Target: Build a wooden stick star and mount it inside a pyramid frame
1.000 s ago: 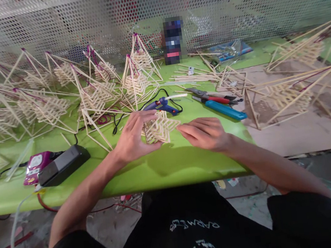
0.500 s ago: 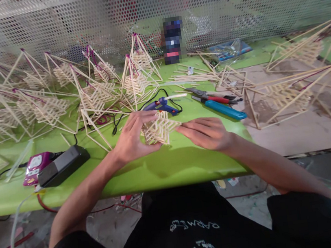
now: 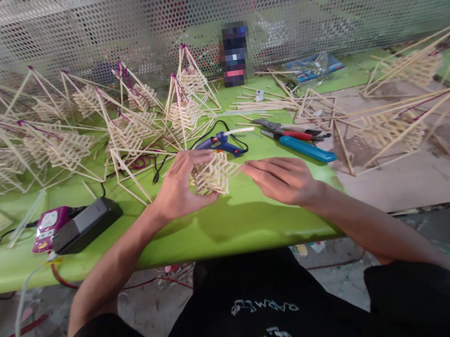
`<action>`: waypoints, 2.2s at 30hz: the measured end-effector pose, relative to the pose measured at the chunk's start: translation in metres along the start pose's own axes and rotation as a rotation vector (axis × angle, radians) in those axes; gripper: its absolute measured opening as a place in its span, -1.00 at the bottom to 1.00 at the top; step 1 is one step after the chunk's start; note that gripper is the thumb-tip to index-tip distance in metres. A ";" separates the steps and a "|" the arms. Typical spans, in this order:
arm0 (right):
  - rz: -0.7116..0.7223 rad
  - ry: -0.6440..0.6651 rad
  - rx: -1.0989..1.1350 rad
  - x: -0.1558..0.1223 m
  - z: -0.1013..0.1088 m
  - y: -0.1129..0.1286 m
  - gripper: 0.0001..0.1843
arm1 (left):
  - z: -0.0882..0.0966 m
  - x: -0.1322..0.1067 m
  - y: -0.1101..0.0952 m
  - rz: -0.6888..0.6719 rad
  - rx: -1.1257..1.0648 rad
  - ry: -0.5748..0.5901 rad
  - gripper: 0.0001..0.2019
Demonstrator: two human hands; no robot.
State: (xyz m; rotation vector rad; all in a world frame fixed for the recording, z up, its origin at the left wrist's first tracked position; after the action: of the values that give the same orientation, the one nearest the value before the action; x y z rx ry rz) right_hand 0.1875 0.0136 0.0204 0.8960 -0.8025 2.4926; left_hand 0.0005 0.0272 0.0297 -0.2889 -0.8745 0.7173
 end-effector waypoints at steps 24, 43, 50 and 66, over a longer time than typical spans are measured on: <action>-0.018 0.019 0.038 -0.001 0.001 0.013 -0.61 | -0.001 0.000 0.006 0.138 -0.185 0.029 -0.38; -0.064 -0.007 0.219 -0.006 -0.003 0.008 -0.46 | -0.003 -0.001 0.006 0.151 -0.168 0.049 -0.38; -0.073 -0.024 0.240 -0.004 -0.003 0.006 -0.53 | -0.003 -0.001 0.006 0.151 -0.183 0.026 -0.39; 0.056 -0.069 0.139 0.000 0.001 0.012 -0.60 | -0.009 -0.007 0.036 0.419 -0.591 0.015 -0.82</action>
State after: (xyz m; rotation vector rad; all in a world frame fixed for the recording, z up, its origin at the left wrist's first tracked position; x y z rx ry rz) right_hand 0.1820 0.0036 0.0167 1.0255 -0.6917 2.6049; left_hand -0.0114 0.0490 0.0016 -1.0255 -1.0123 0.8271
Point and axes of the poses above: each hand's wrist, its own x-axis towards the middle knuckle, its own z-axis out of the back of the hand, y = z × x, the point moved 8 cm from there along x, towards the middle knuckle, and after that the axes turned 9 degrees about -x, right-handed, at the moved point
